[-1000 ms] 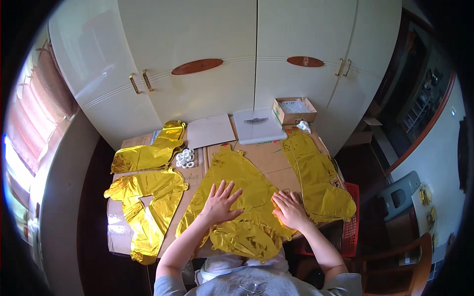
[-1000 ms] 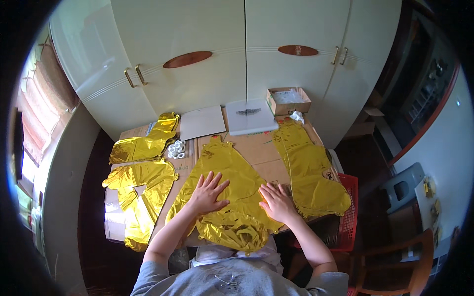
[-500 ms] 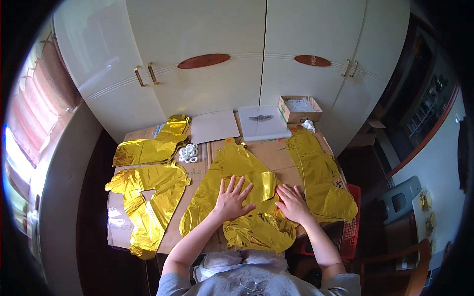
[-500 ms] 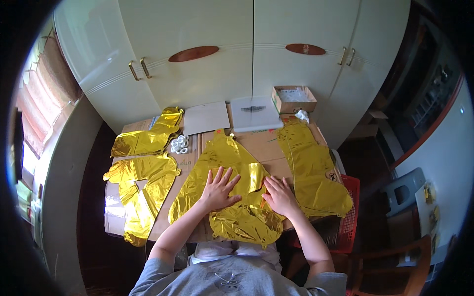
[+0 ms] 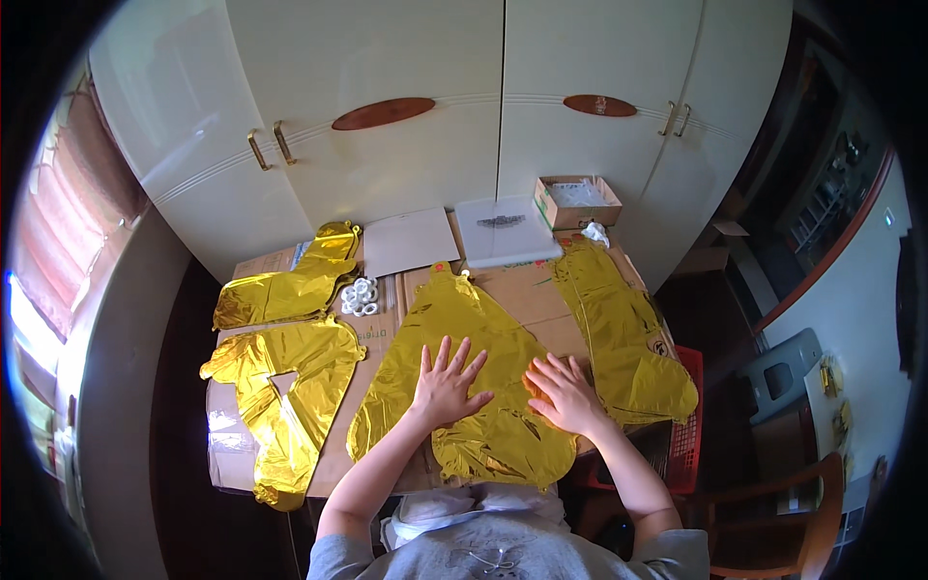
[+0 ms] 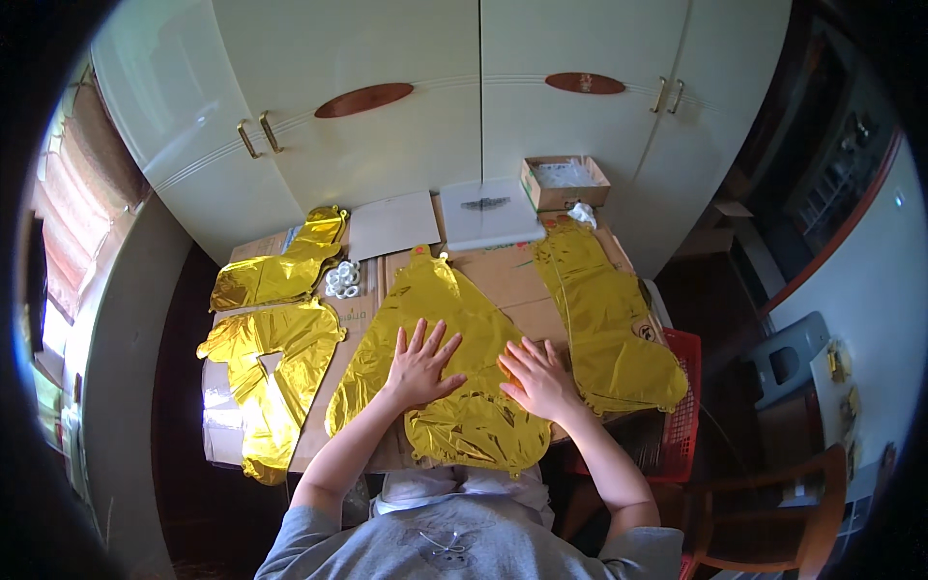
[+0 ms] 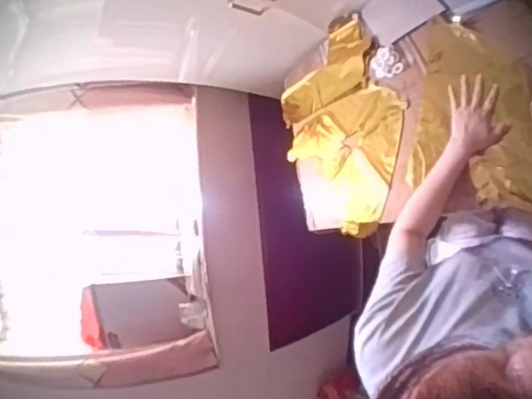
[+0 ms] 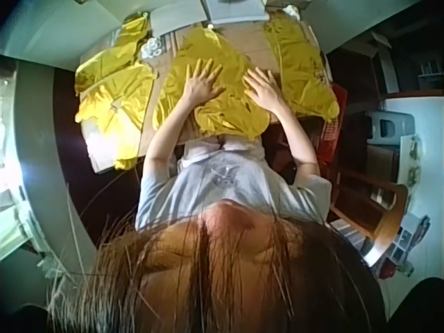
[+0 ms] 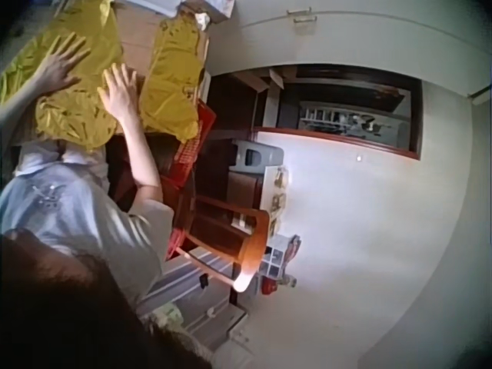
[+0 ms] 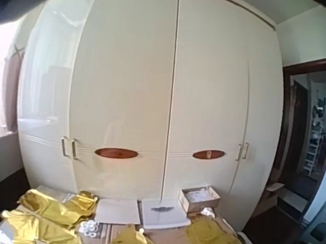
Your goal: Folding and organizing gold foil sheets on a cardboard surface.
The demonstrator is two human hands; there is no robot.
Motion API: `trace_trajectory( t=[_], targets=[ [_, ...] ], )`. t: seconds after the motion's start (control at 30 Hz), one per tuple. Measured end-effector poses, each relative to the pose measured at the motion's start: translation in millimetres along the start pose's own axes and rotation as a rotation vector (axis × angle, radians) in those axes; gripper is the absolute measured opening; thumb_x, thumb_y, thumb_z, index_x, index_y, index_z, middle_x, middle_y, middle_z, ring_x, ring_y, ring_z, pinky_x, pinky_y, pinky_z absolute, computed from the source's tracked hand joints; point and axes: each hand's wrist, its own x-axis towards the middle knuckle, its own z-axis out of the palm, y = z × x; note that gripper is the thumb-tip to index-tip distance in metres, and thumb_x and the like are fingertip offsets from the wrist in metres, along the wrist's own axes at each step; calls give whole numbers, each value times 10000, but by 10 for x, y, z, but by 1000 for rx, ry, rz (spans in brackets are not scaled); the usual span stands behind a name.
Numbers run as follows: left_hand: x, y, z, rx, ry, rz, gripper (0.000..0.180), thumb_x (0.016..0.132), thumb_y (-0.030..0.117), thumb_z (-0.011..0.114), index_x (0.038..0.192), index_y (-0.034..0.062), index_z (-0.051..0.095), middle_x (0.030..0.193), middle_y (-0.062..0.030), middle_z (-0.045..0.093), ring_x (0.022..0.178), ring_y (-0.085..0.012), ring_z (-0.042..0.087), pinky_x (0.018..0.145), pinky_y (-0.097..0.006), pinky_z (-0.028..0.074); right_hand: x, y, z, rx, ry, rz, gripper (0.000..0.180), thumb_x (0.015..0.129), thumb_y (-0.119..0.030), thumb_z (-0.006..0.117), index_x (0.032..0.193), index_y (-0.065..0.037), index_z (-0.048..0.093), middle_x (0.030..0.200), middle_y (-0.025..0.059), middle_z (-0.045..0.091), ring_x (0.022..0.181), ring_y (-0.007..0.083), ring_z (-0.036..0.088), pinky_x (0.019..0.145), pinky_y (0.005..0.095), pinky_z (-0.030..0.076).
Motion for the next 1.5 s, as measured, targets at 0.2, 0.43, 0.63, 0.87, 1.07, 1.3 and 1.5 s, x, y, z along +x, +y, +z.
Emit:
trace_trajectory(
  t=[0.2, 0.43, 0.63, 0.87, 1.07, 1.3, 1.5],
  targets=[
    [-14, -6, 12, 25, 2, -9, 783, 873, 702, 393, 1510, 255, 312, 1567, -138, 263, 1441, -445, 174, 1120, -663, 126, 1011, 211, 325, 197, 5, -31, 374, 954, -262, 526, 1279, -80, 566, 1394, 96, 511, 1334, 292, 414, 1108, 481, 299],
    [0, 11, -17, 25, -7, -3, 790, 876, 706, 382, 1516, 252, 291, 1571, -136, 252, 1443, -441, 168, 1123, -657, 130, 1990, 333, 464, 63, -142, 105, 515, 983, -332, 447, 1454, -137, 367, 1447, 96, 460, 1397, 287, 329, 1123, 483, 251],
    [1, -1, 2, 13, 3, 0, 780, 879, 706, 374, 1516, 263, 293, 1573, -130, 254, 1446, -436, 167, 1123, -659, 130, 2132, 401, 505, 49, -187, 188, 567, 1004, -422, 376, 1485, -129, 314, 1470, 75, 449, 1440, 283, 250, 1147, 517, 197],
    [-11, -36, 25, 5, -1, 0, 780, 879, 707, 371, 1519, 268, 289, 1578, -123, 244, 1453, -423, 158, 1130, -649, 101, 1464, 259, 164, 135, -97, 92, 534, 973, -378, 479, 1440, -133, 395, 1510, 86, 384, 1442, 277, 252, 1159, 522, 183],
    [11, -41, 16, 0, -21, 14, 797, 864, 713, 405, 1518, 273, 287, 1579, -113, 245, 1444, -448, 163, 1111, -671, 122, 666, 109, 163, 75, -154, -48, 559, 953, -420, 522, 1411, -111, 433, 1498, 91, 395, 1421, 269, 299, 1157, 517, 181],
    [35, -30, -46, -8, -48, 21, 804, 860, 712, 417, 1518, 267, 292, 1580, -88, 254, 1446, -448, 156, 1111, -671, 129, 386, 41, 269, 122, -59, -97, 528, 932, -439, 558, 1331, -96, 527, 1456, 98, 448, 1377, 285, 366, 1142, 512, 217],
    [11, -30, -19, 12, -51, -8, 786, 869, 708, 384, 1516, 270, 299, 1581, -78, 255, 1457, -424, 141, 1134, -646, 103, 271, 139, 104, 172, 111, -14, 517, 922, -413, 590, 1327, -97, 532, 1433, 106, 468, 1362, 285, 389, 1141, 521, 213]
  ],
)
